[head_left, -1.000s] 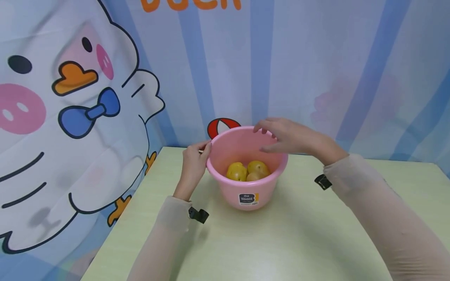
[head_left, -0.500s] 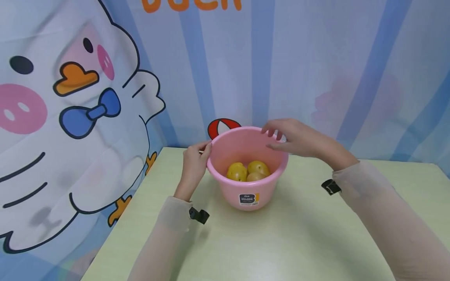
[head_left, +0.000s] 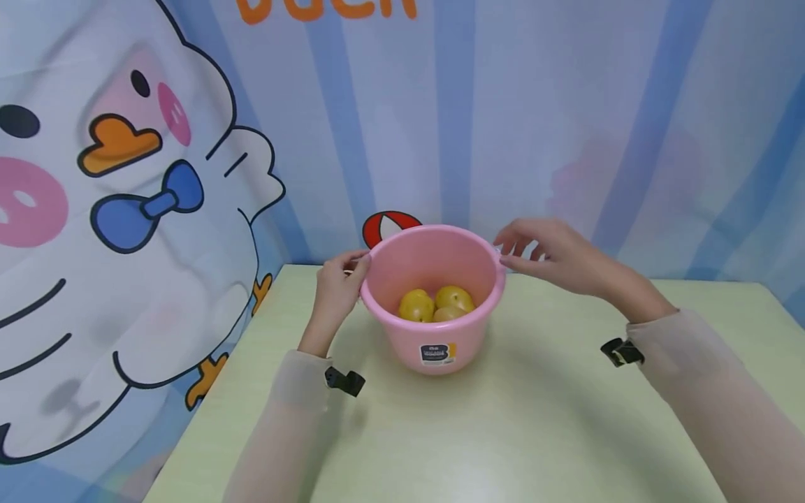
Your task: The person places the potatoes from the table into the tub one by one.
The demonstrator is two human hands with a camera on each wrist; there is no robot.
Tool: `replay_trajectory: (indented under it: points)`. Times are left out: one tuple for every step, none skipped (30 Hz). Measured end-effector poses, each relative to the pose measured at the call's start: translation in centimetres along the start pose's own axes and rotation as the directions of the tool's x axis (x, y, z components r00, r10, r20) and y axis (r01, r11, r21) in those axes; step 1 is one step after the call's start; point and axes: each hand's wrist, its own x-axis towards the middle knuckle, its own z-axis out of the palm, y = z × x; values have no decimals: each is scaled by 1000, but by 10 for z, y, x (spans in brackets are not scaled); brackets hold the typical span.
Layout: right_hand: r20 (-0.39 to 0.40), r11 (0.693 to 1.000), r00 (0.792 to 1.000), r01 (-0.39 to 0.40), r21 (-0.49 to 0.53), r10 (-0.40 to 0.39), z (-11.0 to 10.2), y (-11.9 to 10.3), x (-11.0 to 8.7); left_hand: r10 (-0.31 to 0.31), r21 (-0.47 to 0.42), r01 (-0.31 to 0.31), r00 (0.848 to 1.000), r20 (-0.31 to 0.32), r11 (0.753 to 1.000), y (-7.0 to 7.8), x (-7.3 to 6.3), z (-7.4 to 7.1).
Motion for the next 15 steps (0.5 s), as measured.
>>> replay_trajectory:
  points:
    - [-1, 1000, 1000, -6, -1, 6, -1, 1, -4, 9, -1, -9, 1000, 8, 1000, -1, 0, -2]
    - [-2, 1000, 1000, -15, -3, 15, -1, 3, -9, 17, -2, -17, 1000, 15, 1000, -2, 1, -3]
    - [-1, 1000, 1000, -27, -5, 27, -2, 4, -14, 24, -3, -24, 999, 22, 1000, -2, 1, -5]
    - [-1, 999, 999, -38, -8, 38, -2, 5, -19, 32, -2, -32, 999, 30, 999, -3, 0, -6]
    - [0, 999, 999, -53, -11, 53, -3, 6, -24, 38, -2, -38, 999, 33, 999, -4, 0, -8]
    - [2, 998, 998, -68, -11, 68, -4, 7, -29, 48, -2, -48, 998, 33, 999, -5, 0, -9]
    - [3, 996, 996, -89, -14, 89, -4, 7, -35, 57, 1, -57, 998, 30, 998, -7, -2, -10]
    - [6, 994, 994, -112, -18, 112, -4, 7, -40, 64, 5, -64, 998, 26, 998, -8, -3, -12]
    - [11, 990, 991, -137, -21, 137, -4, 8, -46, 72, 12, -73, 997, 24, 997, -10, -5, -14]
    - [15, 987, 987, -161, -26, 161, -3, 8, -51, 80, 17, -80, 996, 25, 997, -11, -7, -16]
    - [20, 982, 982, -188, -30, 189, -3, 8, -58, 86, 25, -87, 996, 27, 996, -13, -9, -18]
    - [25, 976, 976, -217, -32, 218, -2, 8, -65, 96, 35, -98, 995, 33, 995, -16, -11, -21]
    - [26, 968, 968, -249, -36, 250, -1, 8, -71, 104, 45, -106, 994, 42, 993, -18, -14, -24]
    - [29, 961, 961, -274, -46, 276, 0, 8, -78, 116, 62, -119, 992, 55, 991, -21, -16, -27]
    - [29, 951, 952, -303, -58, 306, 0, 8, -86, 131, 82, -137, 989, 69, 987, -24, -19, -30]
